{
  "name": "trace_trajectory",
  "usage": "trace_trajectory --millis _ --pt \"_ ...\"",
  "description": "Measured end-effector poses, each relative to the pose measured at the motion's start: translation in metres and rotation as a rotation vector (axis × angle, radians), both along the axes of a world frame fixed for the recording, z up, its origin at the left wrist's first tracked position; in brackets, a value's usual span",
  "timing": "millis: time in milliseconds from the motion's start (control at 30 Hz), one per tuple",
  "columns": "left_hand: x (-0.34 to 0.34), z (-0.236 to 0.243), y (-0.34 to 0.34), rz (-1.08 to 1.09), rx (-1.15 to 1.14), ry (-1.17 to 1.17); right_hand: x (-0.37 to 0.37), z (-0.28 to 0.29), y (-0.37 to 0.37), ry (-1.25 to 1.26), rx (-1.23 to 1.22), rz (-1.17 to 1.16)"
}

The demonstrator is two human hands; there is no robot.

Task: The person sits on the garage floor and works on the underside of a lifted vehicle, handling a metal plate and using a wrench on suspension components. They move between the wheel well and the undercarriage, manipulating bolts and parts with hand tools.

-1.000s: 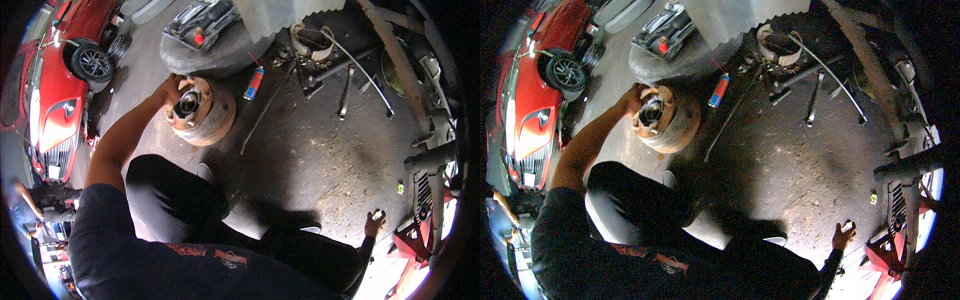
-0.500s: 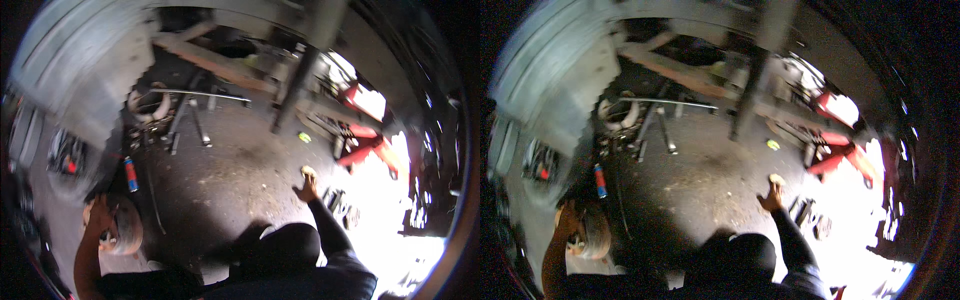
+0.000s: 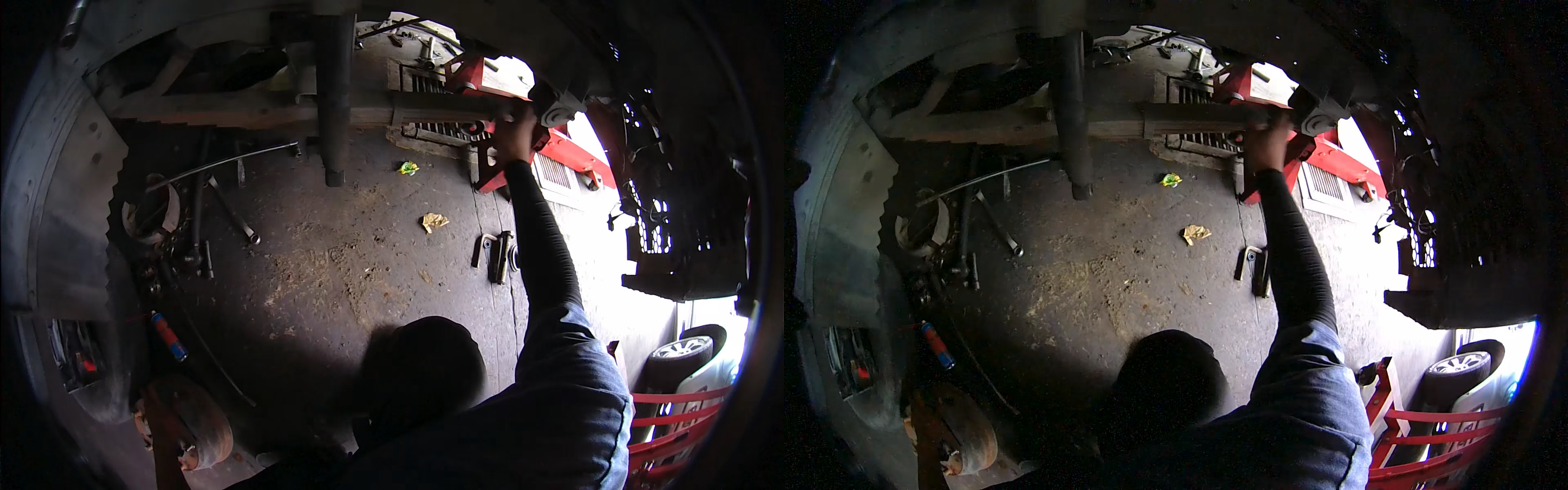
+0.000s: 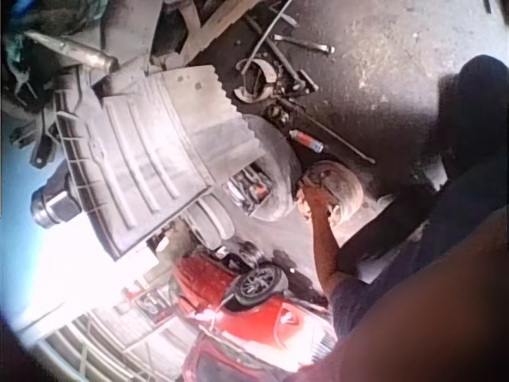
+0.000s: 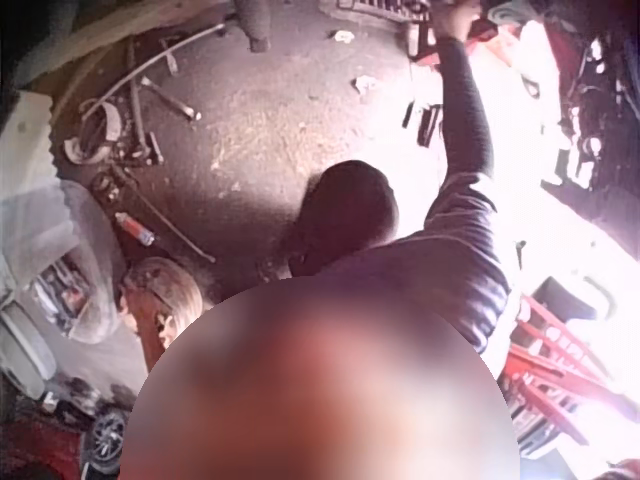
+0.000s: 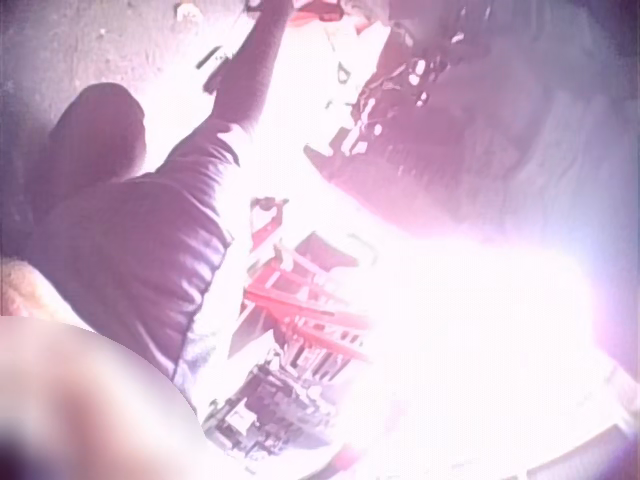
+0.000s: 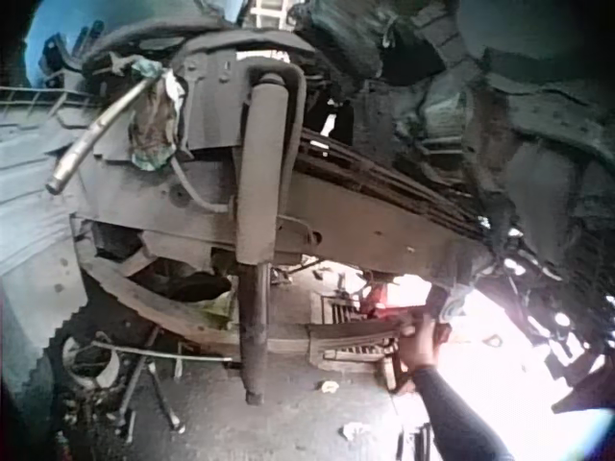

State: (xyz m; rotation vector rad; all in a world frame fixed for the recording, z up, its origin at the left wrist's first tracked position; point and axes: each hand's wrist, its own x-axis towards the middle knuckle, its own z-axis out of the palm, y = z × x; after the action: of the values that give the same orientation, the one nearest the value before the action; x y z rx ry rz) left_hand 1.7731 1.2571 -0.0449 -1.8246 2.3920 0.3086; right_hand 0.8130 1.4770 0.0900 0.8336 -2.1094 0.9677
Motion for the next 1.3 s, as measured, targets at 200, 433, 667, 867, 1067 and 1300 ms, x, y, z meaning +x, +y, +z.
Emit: trace_trajectory --millis 200,433,667,867,1067,1300 --pt "0.0 0.0 -0.003 0.07 0.235 -0.001 -0.076 -0.002 0.068 -0.64 -0.637 0.094" --pt "-0.029 0.015 0.001 0.023 0.038 -0.133 -0.116 0.028 0.092 -0.89 -1.0 0.329" --pt "-0.053 0.025 -0.001 -0.008 0.146 0.021 -0.13 0.001 0.1 -0.797 -0.877 0.342" --pt "-0.047 0.032 0.002 0.193 0.282 0.211 -0.127 0.005 0.111 -0.946 -0.973 0.323" --pt "-0.027 0.035 0.015 0.079 0.168 0.073 -0.151 0.014 0.113 -0.904 -0.987 0.306" --pt "-0.007 0.003 0.012 0.085 0.035 0.213 -0.149 0.018 0.114 -0.909 -0.911 0.27"
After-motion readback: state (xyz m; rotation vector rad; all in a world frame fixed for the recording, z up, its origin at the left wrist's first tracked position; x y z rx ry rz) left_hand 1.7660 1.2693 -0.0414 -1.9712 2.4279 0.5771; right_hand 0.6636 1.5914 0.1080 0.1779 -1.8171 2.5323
